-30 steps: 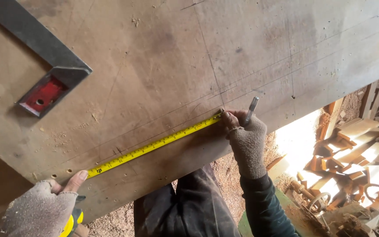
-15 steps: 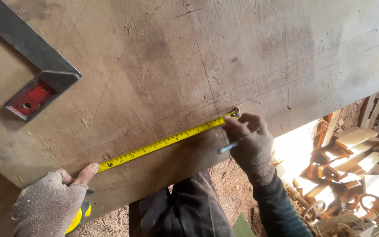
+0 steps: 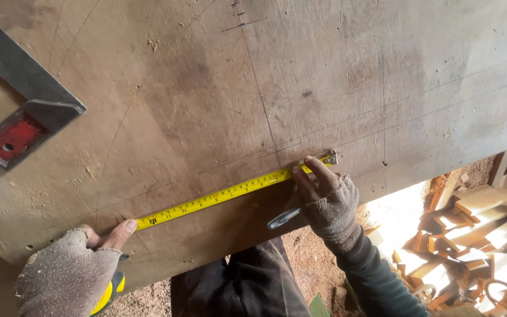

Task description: Measuring and drawing layout lines on a plywood sheet using a tape measure, square, and wooden guide.

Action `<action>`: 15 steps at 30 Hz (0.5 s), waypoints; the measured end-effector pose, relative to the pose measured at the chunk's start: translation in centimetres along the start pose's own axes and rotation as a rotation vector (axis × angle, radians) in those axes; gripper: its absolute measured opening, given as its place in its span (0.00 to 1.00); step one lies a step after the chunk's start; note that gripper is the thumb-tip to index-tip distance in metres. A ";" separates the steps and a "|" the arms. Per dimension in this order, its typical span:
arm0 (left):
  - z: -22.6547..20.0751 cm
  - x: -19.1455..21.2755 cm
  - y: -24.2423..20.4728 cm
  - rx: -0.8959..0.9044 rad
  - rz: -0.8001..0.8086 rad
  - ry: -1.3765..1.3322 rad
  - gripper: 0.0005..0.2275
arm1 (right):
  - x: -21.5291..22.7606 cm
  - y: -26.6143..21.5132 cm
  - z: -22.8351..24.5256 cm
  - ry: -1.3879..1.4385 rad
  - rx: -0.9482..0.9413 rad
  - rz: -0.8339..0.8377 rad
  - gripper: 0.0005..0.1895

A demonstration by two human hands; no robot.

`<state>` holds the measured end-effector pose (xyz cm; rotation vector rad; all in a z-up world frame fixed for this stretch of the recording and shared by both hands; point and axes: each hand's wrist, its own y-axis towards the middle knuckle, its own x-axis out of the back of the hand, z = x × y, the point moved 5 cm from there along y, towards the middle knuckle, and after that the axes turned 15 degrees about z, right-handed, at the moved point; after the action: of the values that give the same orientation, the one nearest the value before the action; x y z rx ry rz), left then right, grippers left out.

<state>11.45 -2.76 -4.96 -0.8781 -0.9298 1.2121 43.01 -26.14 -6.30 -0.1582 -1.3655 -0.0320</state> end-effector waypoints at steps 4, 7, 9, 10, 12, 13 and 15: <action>-0.5 0.0 -0.1 0.000 -0.033 0.009 0.33 | 0.2 0.3 -0.1 0.013 -0.006 -0.012 0.16; -0.8 -0.1 -0.2 0.018 -0.024 0.021 0.32 | 0.1 0.0 -0.4 0.041 -0.033 -0.027 0.19; -0.9 -0.4 -0.1 0.025 -0.017 0.019 0.32 | 0.0 0.0 -0.6 0.058 -0.047 -0.034 0.21; -0.9 -0.6 0.1 0.022 -0.031 0.013 0.32 | 0.1 0.2 -0.6 0.062 -0.060 -0.044 0.21; -1.0 -0.5 0.1 0.020 -0.046 0.005 0.32 | 0.2 0.4 -0.6 0.068 -0.072 -0.055 0.21; -1.0 -0.4 0.0 0.030 -0.041 0.004 0.32 | 0.2 0.4 -0.5 0.059 -0.068 -0.067 0.20; -1.0 -0.3 0.1 0.043 -0.033 0.003 0.32 | 0.2 0.3 -0.4 0.053 -0.062 -0.077 0.18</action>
<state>12.28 -3.12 -5.43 -0.8272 -0.9097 1.1982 43.51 -25.90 -6.18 -0.1560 -1.3181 -0.1427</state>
